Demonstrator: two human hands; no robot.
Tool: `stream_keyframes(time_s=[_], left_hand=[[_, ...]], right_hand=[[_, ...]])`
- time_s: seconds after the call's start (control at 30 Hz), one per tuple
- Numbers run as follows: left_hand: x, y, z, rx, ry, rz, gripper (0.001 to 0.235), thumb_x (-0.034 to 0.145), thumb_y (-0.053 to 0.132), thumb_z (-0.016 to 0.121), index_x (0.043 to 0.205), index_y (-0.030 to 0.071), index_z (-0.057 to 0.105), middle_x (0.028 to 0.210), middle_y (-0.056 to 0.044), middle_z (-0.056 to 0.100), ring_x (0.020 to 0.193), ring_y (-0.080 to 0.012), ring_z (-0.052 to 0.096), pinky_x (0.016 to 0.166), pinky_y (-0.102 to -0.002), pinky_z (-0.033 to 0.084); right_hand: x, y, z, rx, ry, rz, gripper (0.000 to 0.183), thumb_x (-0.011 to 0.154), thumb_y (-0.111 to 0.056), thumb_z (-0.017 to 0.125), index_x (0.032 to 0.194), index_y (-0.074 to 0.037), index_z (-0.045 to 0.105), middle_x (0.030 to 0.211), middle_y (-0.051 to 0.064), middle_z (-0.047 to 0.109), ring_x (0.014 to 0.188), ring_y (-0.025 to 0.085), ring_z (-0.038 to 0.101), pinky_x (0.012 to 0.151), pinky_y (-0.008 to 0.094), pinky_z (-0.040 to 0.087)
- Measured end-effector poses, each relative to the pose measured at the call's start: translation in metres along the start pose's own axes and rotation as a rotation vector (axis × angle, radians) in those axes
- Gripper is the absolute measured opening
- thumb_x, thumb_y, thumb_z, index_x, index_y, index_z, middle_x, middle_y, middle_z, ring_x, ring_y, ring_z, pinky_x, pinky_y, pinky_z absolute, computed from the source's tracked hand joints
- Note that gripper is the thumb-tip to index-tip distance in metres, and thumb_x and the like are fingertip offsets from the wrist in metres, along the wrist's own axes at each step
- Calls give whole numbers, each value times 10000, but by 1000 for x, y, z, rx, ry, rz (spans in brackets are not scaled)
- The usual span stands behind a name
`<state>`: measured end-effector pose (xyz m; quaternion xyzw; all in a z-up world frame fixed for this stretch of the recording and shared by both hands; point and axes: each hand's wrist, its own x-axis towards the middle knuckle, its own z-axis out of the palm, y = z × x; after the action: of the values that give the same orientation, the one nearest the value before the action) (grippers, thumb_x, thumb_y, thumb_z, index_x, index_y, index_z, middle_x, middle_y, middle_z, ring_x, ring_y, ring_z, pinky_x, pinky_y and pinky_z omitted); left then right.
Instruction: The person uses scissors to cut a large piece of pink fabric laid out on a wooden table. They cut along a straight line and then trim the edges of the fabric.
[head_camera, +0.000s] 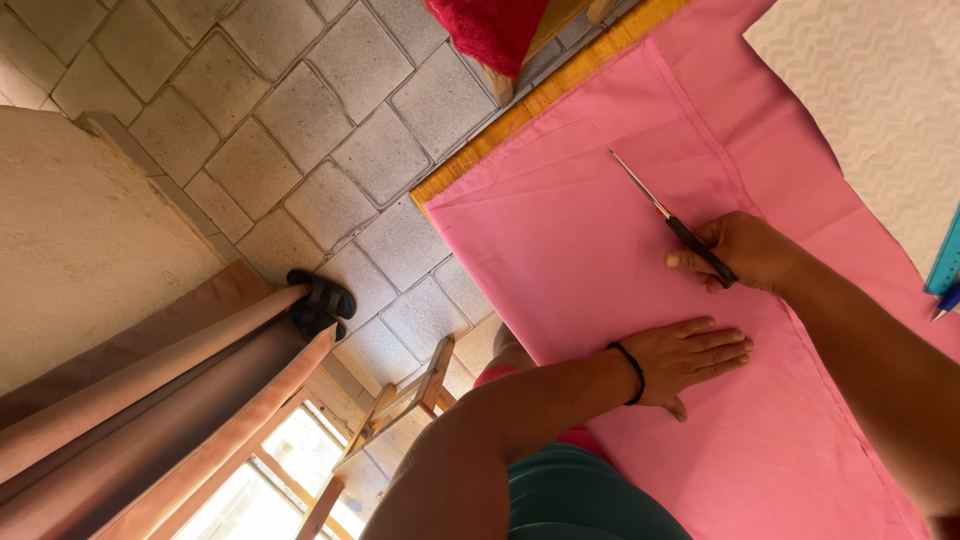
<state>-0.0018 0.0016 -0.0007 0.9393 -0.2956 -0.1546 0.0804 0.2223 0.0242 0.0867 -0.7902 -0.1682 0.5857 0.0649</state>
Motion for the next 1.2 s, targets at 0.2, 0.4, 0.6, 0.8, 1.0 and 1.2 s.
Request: stream_keyframes(time_s=[0.2, 0.4, 0.6, 0.8, 1.0, 1.2], left_hand=[[3, 2, 4, -19, 38, -12, 1435, 1144, 1156, 603, 1947, 132, -1, 2055, -36, 12, 1885, -255, -6, 1539, -532, 42], [6, 3, 8, -25, 51, -9, 1450, 1120, 1169, 608, 1948, 136, 16, 2055, -29, 30, 1883, -244, 1, 1535, -530, 45], [7, 3, 9, -3, 44, -6, 1426, 1131, 1161, 570, 1948, 135, 9, 2054, -34, 22, 1879, -252, -8, 1532, -541, 50], [9, 2, 12, -27, 39, -3, 1450, 1140, 1159, 623, 1947, 131, -5, 2056, -38, 8, 1882, -249, -15, 1534, -531, 41], [8, 2, 9, -36, 19, 5, 1424, 1163, 1140, 598, 1948, 128, -25, 2055, -40, -20, 1879, -254, -46, 1536, -535, 23], [8, 3, 12, -24, 39, -4, 1447, 1149, 1155, 630, 1950, 135, -10, 2056, -43, -3, 1884, -259, -24, 1534, -536, 35]], right_hand=[[1, -11, 1, 42, -25, -31, 515, 998, -413, 975, 778, 4, 768, 740, 136, 753, 698, 274, 698, 787, 397, 592], [3, -10, 1, -28, 1, -58, 563, 994, -463, 958, 723, -8, 766, 636, 153, 756, 646, 249, 656, 736, 383, 504], [8, -10, 2, -23, 12, -16, 560, 999, -453, 973, 733, -5, 767, 626, 170, 753, 641, 256, 643, 737, 386, 482], [10, -22, 1, 1, -10, -60, 542, 1001, -450, 948, 778, 17, 787, 730, 153, 785, 690, 274, 722, 777, 396, 579], [11, -23, 3, -2, 8, -65, 601, 978, -502, 961, 717, 2, 763, 641, 161, 751, 638, 259, 668, 748, 390, 517], [16, -27, 5, 13, 29, -15, 524, 989, -454, 981, 814, 10, 812, 750, 154, 810, 681, 271, 746, 766, 395, 592]])
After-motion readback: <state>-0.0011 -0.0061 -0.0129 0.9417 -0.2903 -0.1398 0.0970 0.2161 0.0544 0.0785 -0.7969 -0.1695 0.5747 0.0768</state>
